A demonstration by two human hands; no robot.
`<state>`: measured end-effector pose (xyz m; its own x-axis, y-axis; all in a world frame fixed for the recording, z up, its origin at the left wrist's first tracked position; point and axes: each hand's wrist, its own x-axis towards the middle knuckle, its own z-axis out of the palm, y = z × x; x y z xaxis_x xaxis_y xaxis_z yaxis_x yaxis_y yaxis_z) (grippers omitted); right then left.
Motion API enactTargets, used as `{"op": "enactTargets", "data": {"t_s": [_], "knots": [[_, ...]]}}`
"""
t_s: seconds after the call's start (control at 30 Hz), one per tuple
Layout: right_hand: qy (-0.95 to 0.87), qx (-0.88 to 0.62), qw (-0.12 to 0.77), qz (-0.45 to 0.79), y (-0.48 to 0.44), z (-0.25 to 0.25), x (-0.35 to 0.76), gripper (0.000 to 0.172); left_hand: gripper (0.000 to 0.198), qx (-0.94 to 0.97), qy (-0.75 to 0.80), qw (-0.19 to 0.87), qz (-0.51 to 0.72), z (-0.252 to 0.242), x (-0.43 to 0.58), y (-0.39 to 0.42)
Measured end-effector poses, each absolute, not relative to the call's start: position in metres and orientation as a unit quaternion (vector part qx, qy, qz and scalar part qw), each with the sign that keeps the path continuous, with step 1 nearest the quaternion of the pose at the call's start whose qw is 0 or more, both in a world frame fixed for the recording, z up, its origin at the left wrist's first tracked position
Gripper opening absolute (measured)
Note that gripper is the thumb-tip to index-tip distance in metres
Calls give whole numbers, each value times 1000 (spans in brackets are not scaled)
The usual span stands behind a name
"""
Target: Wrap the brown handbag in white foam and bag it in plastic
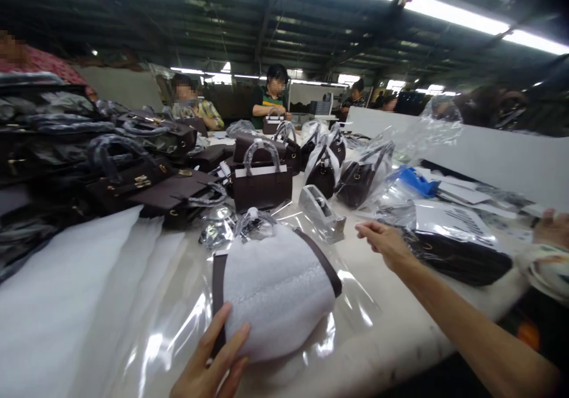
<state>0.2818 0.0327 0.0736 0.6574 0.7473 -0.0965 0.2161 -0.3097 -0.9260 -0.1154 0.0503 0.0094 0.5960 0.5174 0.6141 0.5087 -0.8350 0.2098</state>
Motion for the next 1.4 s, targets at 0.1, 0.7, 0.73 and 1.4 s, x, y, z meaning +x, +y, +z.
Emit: {"op": "enactTargets", "data": {"t_s": [0.1, 0.7, 0.73, 1.4], "knots": [[-359, -682, 526, 359, -7, 84, 215, 34, 39, 878, 317, 64, 354, 22, -111, 40], [-334, -639, 509, 470, -33, 27, 43, 34, 53, 893, 268, 52, 358, 10, -113, 34], [-331, -639, 512, 469, -32, 27, 42, 34, 53, 894, 272, 37, 355, 9, -113, 34], [-181, -618, 513, 567, -35, 22, 38, 32, 43, 910, 266, -3, 317, 22, -110, 35]]}}
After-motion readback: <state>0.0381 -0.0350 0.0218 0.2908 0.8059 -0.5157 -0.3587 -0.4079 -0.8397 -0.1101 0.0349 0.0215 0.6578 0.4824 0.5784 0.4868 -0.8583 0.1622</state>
